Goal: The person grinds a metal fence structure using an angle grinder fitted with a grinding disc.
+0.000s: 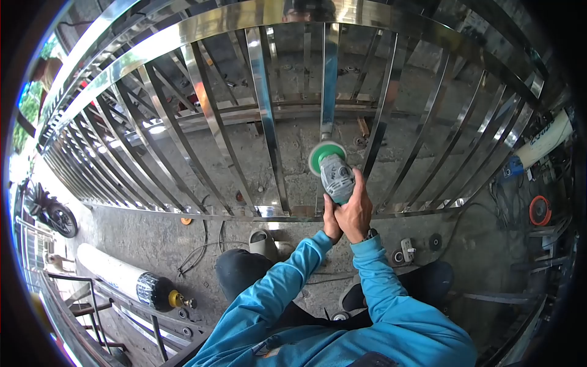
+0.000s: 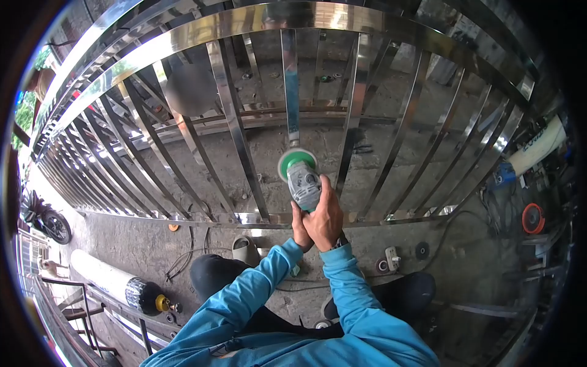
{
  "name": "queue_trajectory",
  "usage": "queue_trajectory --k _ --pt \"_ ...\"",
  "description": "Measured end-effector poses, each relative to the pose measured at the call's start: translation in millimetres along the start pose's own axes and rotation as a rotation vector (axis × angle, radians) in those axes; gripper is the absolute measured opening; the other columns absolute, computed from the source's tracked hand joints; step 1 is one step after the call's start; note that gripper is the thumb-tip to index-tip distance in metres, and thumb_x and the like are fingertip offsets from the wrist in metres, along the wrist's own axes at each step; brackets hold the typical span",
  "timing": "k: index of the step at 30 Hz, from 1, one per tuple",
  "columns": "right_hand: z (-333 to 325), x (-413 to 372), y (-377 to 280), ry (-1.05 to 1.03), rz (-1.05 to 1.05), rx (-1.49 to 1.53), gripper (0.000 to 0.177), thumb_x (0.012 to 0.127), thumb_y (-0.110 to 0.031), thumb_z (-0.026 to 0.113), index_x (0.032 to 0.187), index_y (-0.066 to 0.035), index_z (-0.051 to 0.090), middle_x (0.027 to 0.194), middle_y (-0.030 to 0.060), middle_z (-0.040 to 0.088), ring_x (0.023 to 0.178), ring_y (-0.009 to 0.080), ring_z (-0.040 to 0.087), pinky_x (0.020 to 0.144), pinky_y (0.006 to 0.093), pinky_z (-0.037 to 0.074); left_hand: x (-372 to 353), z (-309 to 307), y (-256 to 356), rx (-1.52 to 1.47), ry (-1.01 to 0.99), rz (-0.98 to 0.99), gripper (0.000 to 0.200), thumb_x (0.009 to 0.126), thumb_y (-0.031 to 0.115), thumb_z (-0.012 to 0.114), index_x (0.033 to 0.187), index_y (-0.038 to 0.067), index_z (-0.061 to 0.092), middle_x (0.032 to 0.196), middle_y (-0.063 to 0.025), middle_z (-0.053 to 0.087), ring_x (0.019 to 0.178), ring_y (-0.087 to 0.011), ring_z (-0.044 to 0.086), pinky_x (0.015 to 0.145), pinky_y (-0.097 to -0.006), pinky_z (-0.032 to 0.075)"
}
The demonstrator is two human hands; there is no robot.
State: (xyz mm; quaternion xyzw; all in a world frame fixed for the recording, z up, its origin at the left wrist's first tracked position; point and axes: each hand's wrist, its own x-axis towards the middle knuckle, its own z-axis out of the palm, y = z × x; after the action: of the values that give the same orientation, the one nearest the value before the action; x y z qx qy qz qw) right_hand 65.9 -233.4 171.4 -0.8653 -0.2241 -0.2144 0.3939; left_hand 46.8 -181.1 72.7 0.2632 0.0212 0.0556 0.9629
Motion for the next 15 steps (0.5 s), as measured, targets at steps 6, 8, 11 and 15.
queue_trajectory --k 6,8,11,15 --pt "-9.7 28.3 -19.8 0.036 -0.005 0.004 0.090 0.075 -0.025 0.083 0.146 -0.005 0.031 0.127 0.0256 0.056 0.110 0.0432 0.061 0.086 0.0480 0.055 11.2 42.7 42.1 0.080 -0.004 -0.005 0.076 0.101 0.063 0.024 0.145 0.004 0.039 0.141 -0.0118 0.051 0.128 -0.0262 0.050 0.111 -0.0376 0.037" --pt "-12.2 38.1 -26.4 0.050 -0.051 0.000 0.088 0.077 -0.026 0.082 0.146 -0.006 0.031 0.127 0.0256 0.056 0.110 0.0429 0.062 0.086 0.0482 0.055 17.2 40.7 49.2 0.066 -0.057 -0.006 0.076 0.101 0.064 0.024 0.146 0.004 0.038 0.142 -0.0116 0.049 0.130 -0.0259 0.048 0.112 -0.0374 0.036" --pt "-14.8 48.7 -36.9 0.023 -0.021 -0.026 0.088 0.078 -0.026 0.082 0.146 -0.006 0.030 0.126 0.0250 0.056 0.110 0.0426 0.062 0.087 0.0480 0.055 23.7 47.8 63.4 0.039 -0.090 -0.019 0.076 0.101 0.064 0.023 0.146 0.004 0.038 0.142 -0.0116 0.049 0.130 -0.0257 0.048 0.113 -0.0374 0.035" --pt "-16.9 61.7 -50.7 0.049 0.001 0.016 0.087 0.078 -0.026 0.082 0.145 -0.007 0.030 0.125 0.0240 0.057 0.110 0.0423 0.062 0.087 0.0484 0.055 22.7 75.1 94.3 0.116 -0.094 -0.046 0.076 0.102 0.063 0.022 0.146 0.004 0.039 0.142 -0.0117 0.049 0.131 -0.0254 0.048 0.113 -0.0365 0.035"
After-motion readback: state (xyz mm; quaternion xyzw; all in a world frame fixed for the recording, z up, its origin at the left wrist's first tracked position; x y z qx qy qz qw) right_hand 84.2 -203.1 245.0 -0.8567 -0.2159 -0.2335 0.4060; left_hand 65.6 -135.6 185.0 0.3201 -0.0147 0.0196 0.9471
